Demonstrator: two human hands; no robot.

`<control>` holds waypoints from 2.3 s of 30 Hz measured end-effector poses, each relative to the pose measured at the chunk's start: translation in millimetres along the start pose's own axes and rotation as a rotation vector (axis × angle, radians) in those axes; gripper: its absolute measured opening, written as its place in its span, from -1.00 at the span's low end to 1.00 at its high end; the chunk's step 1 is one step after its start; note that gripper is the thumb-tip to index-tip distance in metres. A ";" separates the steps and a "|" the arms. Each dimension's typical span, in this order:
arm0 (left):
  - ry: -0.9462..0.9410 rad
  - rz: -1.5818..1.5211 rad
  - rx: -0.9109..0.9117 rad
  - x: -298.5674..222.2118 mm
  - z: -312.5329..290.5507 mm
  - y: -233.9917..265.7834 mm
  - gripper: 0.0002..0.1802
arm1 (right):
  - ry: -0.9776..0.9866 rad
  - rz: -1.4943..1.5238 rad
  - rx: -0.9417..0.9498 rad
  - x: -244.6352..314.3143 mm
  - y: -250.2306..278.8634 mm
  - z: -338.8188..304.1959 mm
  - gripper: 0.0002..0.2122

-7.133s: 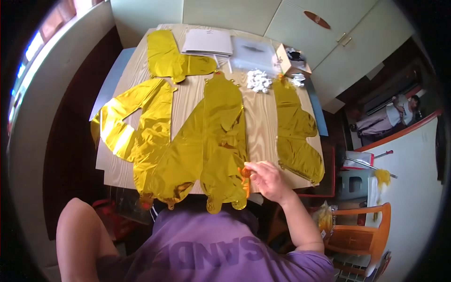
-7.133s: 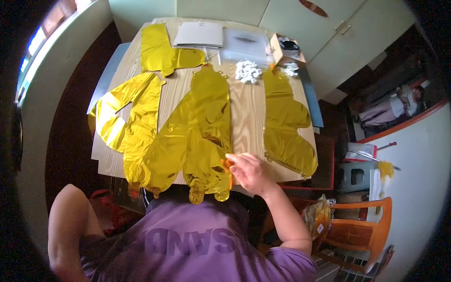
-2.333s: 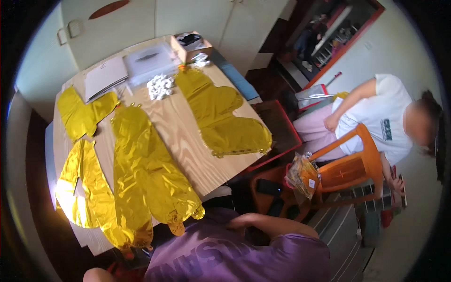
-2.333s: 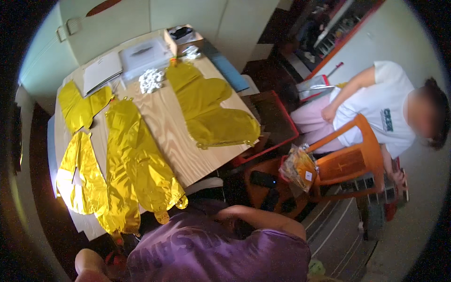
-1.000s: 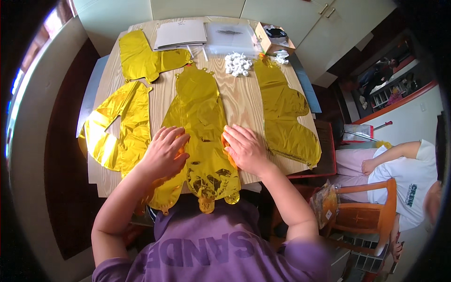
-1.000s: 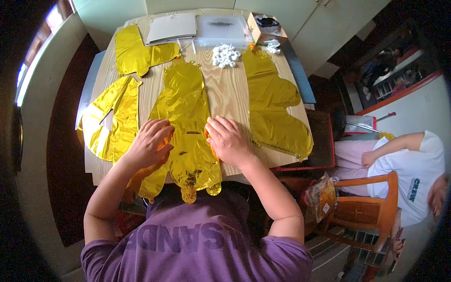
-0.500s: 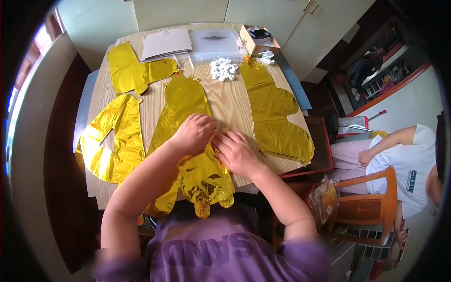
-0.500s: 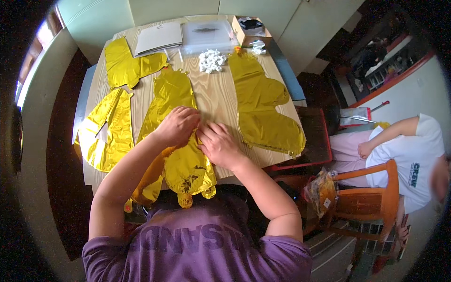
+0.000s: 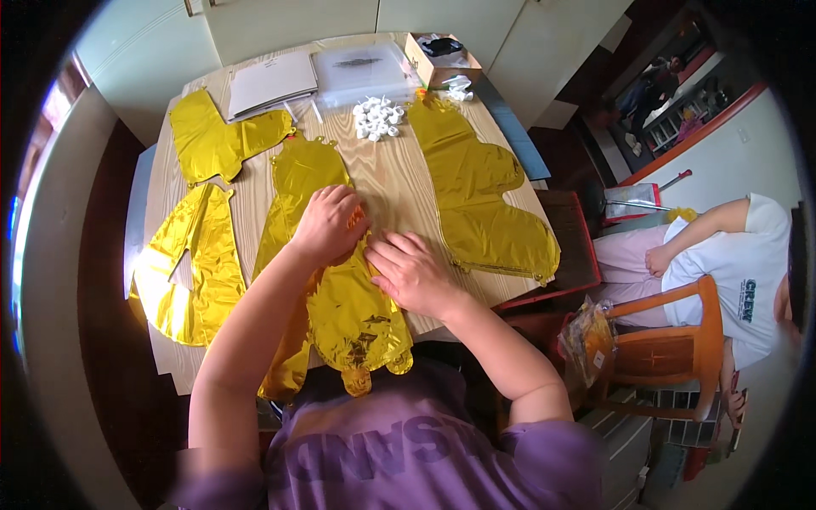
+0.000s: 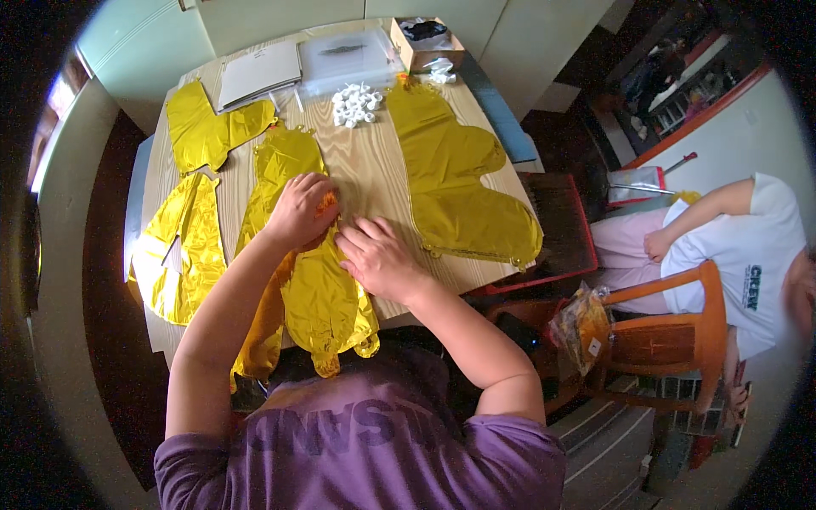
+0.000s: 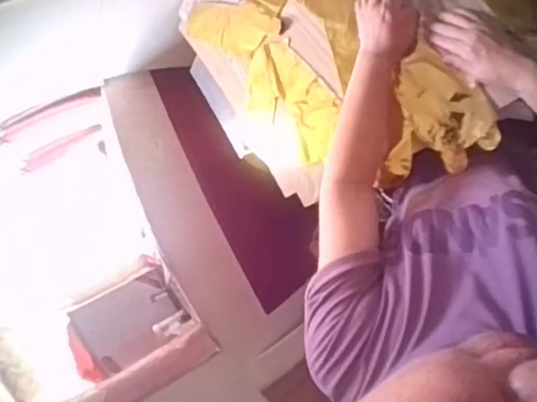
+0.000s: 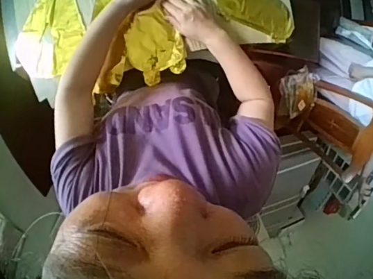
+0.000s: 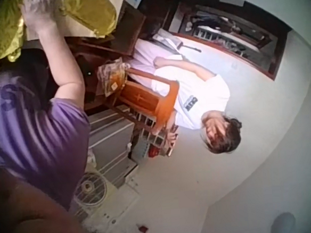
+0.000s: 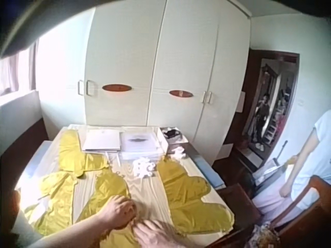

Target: Folding a large gold-colored foil sheet and placing a paper label inside it.

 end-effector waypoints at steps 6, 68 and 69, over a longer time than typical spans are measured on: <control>0.088 -0.045 0.044 5.9 2.8 1.9 -0.50 | -0.022 0.016 -0.001 -4.0 -1.8 -2.1 -0.61; 0.180 -0.438 -0.071 -28.6 6.5 138.5 -0.66 | -0.060 0.188 -0.064 20.4 31.7 -59.6 -0.81; 0.174 -0.446 -0.030 -43.8 0.2 141.8 -0.67 | -0.055 0.188 -0.074 21.0 34.4 -57.5 -0.83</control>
Point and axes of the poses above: each hand's wrist, its own z-axis towards the middle knuckle, its own y-axis out of the back of the hand, x = y × z, the point moved 10 cm from there along z, towards the middle knuckle, and after that the axes turned 6 degrees about -y, right-handed, at the moved point
